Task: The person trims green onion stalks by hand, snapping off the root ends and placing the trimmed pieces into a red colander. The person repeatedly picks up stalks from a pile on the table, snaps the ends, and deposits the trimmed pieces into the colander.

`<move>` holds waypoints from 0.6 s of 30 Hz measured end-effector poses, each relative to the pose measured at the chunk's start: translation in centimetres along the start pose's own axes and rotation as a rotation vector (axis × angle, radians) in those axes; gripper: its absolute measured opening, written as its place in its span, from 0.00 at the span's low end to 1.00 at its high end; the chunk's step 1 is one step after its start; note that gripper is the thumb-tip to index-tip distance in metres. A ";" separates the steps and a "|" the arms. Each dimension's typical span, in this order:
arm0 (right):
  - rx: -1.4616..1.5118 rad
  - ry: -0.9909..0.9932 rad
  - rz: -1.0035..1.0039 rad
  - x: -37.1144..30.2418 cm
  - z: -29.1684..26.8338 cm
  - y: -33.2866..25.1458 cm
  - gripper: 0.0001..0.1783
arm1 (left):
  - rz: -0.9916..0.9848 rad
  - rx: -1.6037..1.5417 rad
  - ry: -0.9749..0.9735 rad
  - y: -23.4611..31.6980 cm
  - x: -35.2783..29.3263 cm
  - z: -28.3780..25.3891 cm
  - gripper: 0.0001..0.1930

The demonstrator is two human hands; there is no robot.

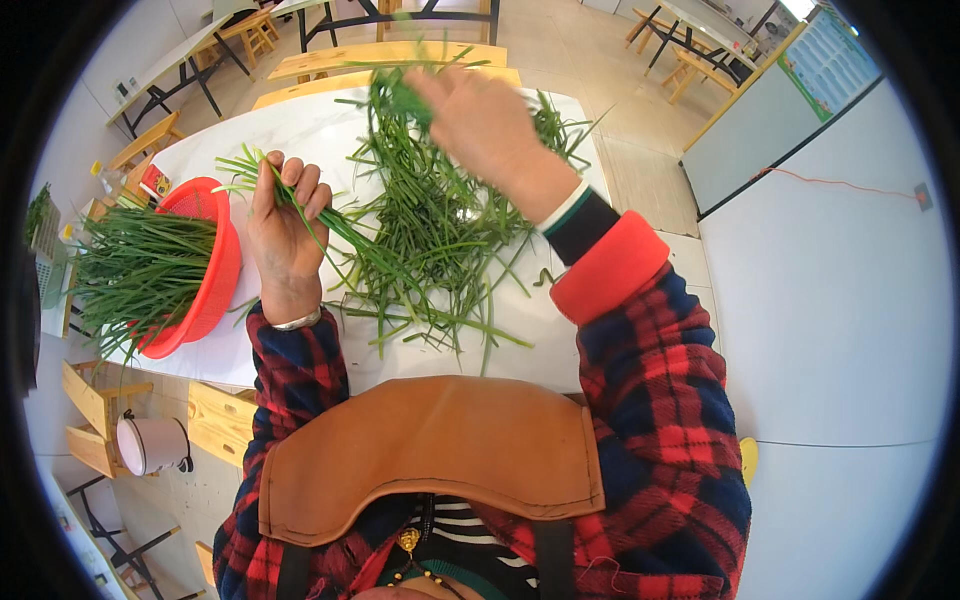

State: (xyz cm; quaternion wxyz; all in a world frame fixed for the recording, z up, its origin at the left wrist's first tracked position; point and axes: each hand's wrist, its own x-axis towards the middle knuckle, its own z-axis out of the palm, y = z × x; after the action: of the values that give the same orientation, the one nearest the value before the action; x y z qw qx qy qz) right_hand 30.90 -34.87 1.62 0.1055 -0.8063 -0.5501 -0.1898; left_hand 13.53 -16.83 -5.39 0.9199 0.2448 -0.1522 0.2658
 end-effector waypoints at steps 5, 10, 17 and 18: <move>0.605 -0.124 -0.157 -4.8 -0.8 -0.6 0.14 | 0.013 -0.006 -0.008 1.8 -0.4 0.2 0.09; 0.820 -0.038 0.456 -7.3 -3.3 4.5 0.11 | -0.033 -0.047 -0.009 2.7 -0.3 -0.6 0.09; 0.647 0.266 0.117 -6.1 1.2 1.4 0.12 | -0.223 0.104 0.133 0.5 -0.5 -1.2 0.10; 0.640 0.174 0.135 -5.7 1.1 1.5 0.11 | -0.252 0.154 0.194 0.3 -0.5 -1.2 0.10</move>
State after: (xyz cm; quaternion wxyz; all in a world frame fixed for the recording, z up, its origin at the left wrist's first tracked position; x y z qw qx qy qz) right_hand 30.65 -39.78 -1.74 0.4122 -0.7476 -0.5162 -0.0680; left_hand 13.13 -16.23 -6.51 0.9350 0.3047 -0.0100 0.1814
